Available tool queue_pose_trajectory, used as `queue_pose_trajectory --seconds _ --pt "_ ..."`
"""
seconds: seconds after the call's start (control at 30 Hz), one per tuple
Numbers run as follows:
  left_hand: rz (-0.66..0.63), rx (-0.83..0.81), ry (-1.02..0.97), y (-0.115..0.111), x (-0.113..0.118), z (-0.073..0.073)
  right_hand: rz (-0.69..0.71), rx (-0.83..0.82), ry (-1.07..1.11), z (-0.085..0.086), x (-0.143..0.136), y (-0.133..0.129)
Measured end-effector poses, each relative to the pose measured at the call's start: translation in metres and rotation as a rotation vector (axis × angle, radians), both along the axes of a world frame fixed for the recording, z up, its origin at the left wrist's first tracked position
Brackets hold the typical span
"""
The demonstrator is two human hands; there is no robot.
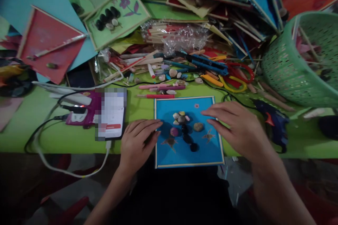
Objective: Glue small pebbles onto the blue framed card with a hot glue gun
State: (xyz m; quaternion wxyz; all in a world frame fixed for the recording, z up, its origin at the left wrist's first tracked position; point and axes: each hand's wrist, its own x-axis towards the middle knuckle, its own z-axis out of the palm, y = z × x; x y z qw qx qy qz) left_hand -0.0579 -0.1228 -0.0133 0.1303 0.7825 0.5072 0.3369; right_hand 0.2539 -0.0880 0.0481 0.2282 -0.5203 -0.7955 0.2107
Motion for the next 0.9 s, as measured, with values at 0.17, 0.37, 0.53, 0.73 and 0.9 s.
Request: queue_pose_trajectory --seconds 0.17,0.37,0.53,0.73,0.9 --pt "-0.007 -0.01 -0.009 -0.001 -0.001 -0.001 0.209 0.087 -0.208 -0.017 -0.029 0.027" --pt "-0.008 0.008 -0.021 -0.002 -0.001 -0.001 0.251 0.134 -0.352 -0.024 -0.037 0.032" --pt "-0.017 -0.004 -0.017 -0.003 -0.002 -0.003 0.215 0.192 -0.455 -0.022 -0.042 0.031" --pt "-0.02 0.003 -0.019 -0.003 -0.002 -0.004 0.108 0.129 -0.251 -0.01 -0.038 0.028" --pt "-0.014 -0.005 -0.01 -0.003 -0.001 -0.005 -0.036 -0.045 0.075 -0.004 -0.038 0.021"
